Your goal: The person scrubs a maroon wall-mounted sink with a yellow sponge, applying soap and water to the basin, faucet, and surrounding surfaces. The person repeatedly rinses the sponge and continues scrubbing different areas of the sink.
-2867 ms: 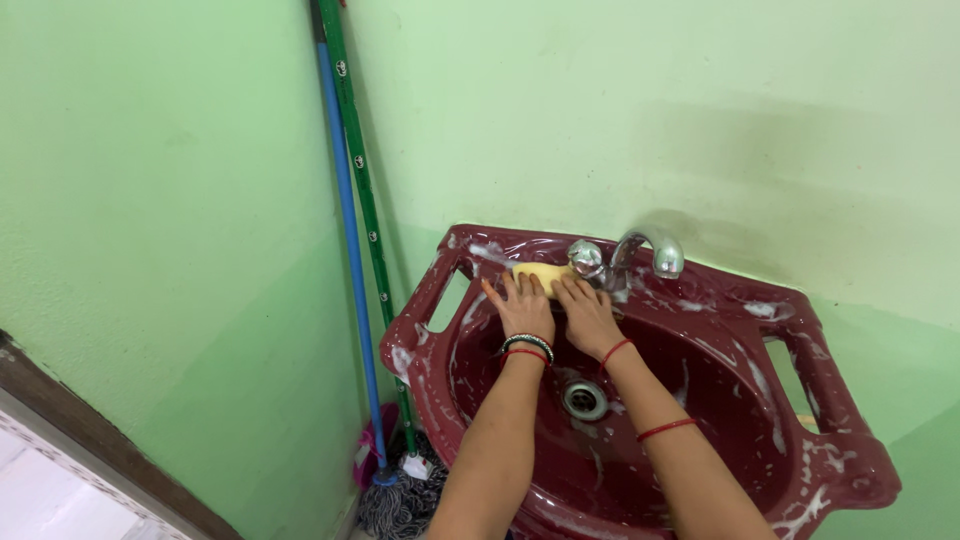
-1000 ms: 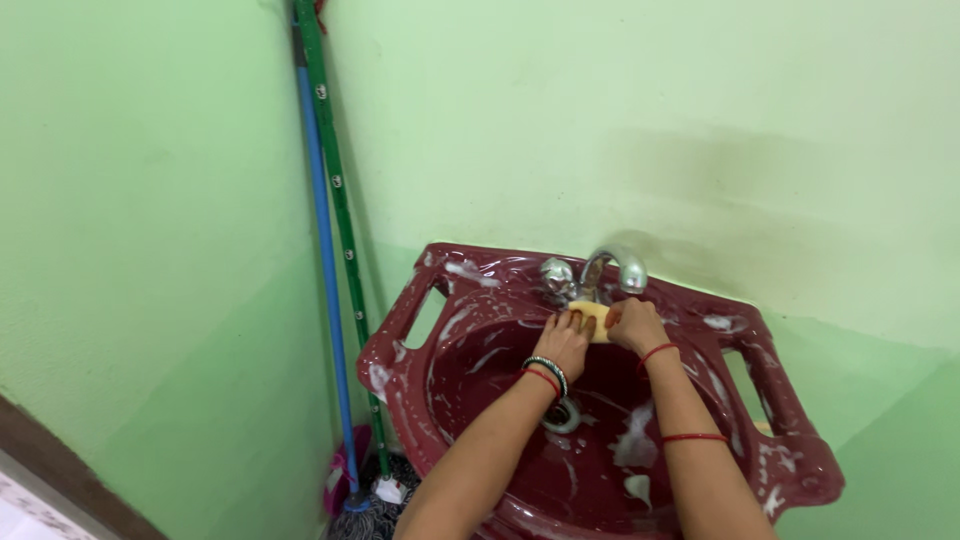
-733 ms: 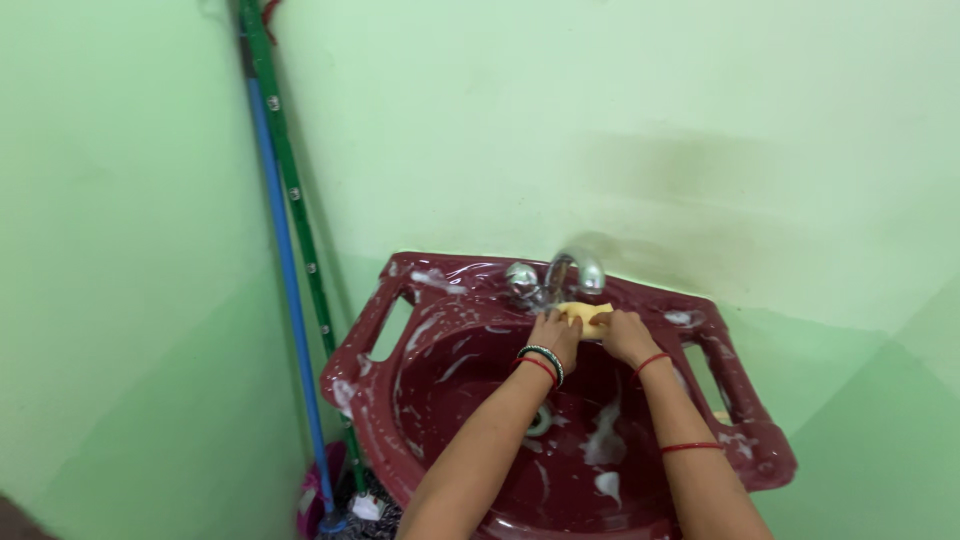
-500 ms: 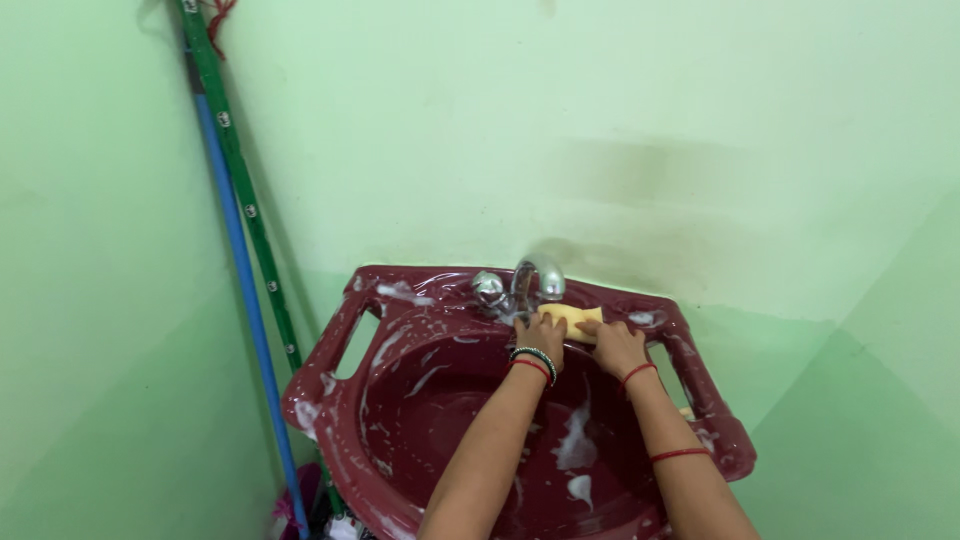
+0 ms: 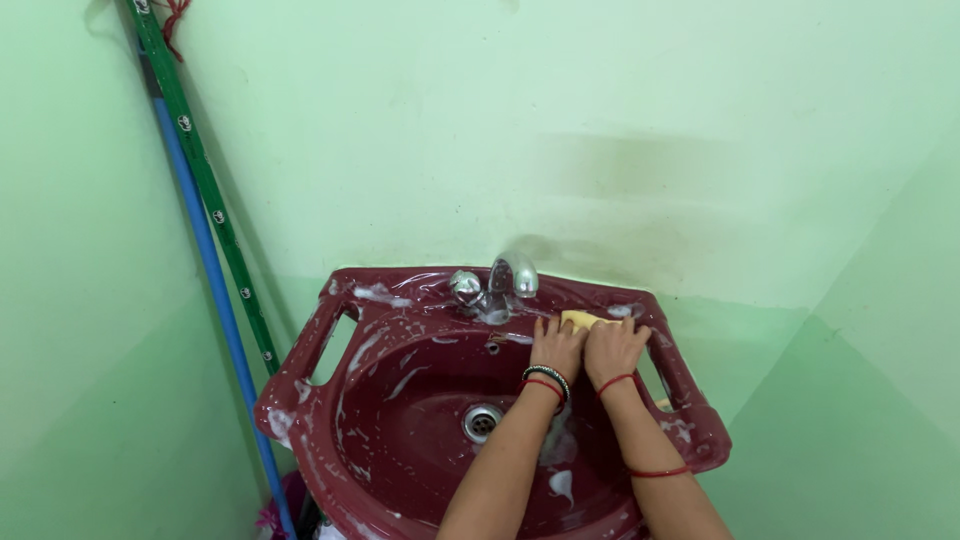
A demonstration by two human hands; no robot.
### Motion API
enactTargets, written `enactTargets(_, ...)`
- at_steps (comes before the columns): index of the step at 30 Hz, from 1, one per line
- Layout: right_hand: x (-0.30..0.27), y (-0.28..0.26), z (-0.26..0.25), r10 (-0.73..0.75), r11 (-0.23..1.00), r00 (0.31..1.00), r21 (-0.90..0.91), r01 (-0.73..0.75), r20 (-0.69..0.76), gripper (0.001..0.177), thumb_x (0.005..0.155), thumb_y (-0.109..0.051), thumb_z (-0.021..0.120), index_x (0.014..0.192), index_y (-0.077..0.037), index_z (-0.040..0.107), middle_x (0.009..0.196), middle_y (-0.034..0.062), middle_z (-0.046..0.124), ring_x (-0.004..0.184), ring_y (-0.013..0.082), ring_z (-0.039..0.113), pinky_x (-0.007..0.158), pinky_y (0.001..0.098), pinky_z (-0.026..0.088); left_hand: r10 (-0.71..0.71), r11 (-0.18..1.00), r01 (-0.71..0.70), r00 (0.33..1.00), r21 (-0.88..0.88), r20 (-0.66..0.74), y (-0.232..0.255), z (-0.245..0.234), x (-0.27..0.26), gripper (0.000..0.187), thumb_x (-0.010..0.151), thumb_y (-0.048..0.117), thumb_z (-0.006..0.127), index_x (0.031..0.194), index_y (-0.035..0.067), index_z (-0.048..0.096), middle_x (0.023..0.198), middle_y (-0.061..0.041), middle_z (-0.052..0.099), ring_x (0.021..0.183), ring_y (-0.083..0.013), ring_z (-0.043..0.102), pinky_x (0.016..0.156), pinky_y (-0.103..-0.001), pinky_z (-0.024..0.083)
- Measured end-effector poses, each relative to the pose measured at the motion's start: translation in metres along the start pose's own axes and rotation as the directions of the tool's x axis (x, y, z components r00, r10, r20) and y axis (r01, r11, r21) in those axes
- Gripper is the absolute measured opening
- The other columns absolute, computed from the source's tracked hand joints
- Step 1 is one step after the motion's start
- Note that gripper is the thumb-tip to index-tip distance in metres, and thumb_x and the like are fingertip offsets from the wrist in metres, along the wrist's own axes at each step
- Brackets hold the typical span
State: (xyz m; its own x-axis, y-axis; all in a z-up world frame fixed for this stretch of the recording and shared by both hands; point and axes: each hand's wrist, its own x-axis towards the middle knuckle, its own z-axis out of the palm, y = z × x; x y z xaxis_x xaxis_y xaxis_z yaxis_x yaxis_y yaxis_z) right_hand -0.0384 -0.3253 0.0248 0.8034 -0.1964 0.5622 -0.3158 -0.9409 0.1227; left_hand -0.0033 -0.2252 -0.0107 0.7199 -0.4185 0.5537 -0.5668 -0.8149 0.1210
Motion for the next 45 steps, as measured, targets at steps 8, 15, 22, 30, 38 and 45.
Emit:
enactTargets(8, -0.002, -0.028, 0.042, -0.334, 0.853, 0.929, 0.369, 0.370, -0.159, 0.038, 0.081, -0.013, 0.059, 0.114, -0.018, 0.076, 0.115, 0.0072, 0.074, 0.115, 0.0270, 0.062, 0.100, 0.0651, 0.030, -0.270, 0.918, 0.245, 0.962, 0.311, 0.037, -0.036, -0.029, -0.008, 0.028, 0.099, 0.025, 0.056, 0.117, 0.011, 0.073, 0.131, -0.017, 0.065, 0.135, -0.0336, 0.047, 0.113, -0.054, 0.032)
enactTargets(15, -0.001, -0.027, 0.022, -0.206, 0.952, 0.976, 0.245, 0.182, 0.074, 0.036, 0.097, -0.014, 0.051, 0.121, -0.027, 0.073, 0.122, -0.0033, 0.072, 0.124, 0.0206, 0.059, 0.117, 0.0772, 0.011, -0.151, 0.980, 0.152, 0.988, 0.130, -0.020, -0.042, 0.000, -0.021, 0.050, 0.095, 0.017, 0.063, 0.143, 0.004, 0.056, 0.143, -0.013, 0.053, 0.140, -0.0303, 0.042, 0.121, -0.054, 0.030)
enactTargets(22, 0.006, -0.003, 0.012, 0.051, 0.986, 0.990, 0.149, -0.071, 0.135, 0.029, 0.103, -0.029, 0.053, 0.105, -0.019, 0.080, 0.118, -0.0005, 0.073, 0.126, 0.0280, 0.057, 0.112, 0.0808, 0.009, -0.024, 0.994, 0.050, 0.966, -0.095, 0.258, 0.001, -0.028, -0.027, 0.099, 0.075, 0.013, 0.082, 0.157, 0.007, 0.027, 0.161, -0.020, 0.029, 0.153, -0.0329, 0.021, 0.120, -0.064, 0.015)
enactTargets(30, 0.009, 0.029, -0.006, 0.239, 0.920, 0.891, 0.205, -0.335, 0.385, 0.030, 0.100, -0.037, 0.061, 0.112, -0.017, 0.080, 0.122, 0.0145, 0.074, 0.122, 0.0336, 0.064, 0.114, 0.0746, 0.019, 0.071, 0.985, -0.022, 0.956, -0.173, 0.284, 0.021, -0.053, -0.027, 0.079, 0.070, 0.017, 0.086, 0.140, 0.010, 0.050, 0.143, -0.012, 0.051, 0.142, -0.0304, 0.040, 0.121, -0.070, 0.015)
enactTargets(38, -0.022, 0.064, -0.055, 0.161, 0.944, 0.821, 0.156, -0.289, 0.548, 0.029, 0.092, -0.041, 0.068, 0.117, -0.030, 0.078, 0.122, 0.0087, 0.075, 0.117, 0.0309, 0.069, 0.109, 0.0574, 0.041, 0.218, 0.944, -0.189, 0.973, -0.270, 0.080, 0.032, -0.073, -0.031, 0.024, 0.080, 0.015, 0.066, 0.101, 0.015, 0.077, 0.106, -0.010, 0.070, 0.115, -0.0261, 0.062, 0.122, -0.061, 0.026)
enactTargets(45, -0.023, 0.077, -0.025, -0.019, 0.957, 0.854, 0.257, -0.135, 0.519, 0.027, 0.097, -0.032, 0.065, 0.116, -0.021, 0.081, 0.113, 0.0177, 0.076, 0.108, 0.0353, 0.072, 0.096, 0.0444, 0.057, 0.149, 0.965, -0.138, 0.988, -0.222, 0.035, 0.046, -0.070, -0.037, 0.027, 0.096, 0.028, 0.057, 0.103, 0.013, 0.078, 0.101, -0.013, 0.071, 0.109, -0.0269, 0.064, 0.125, -0.064, 0.020)
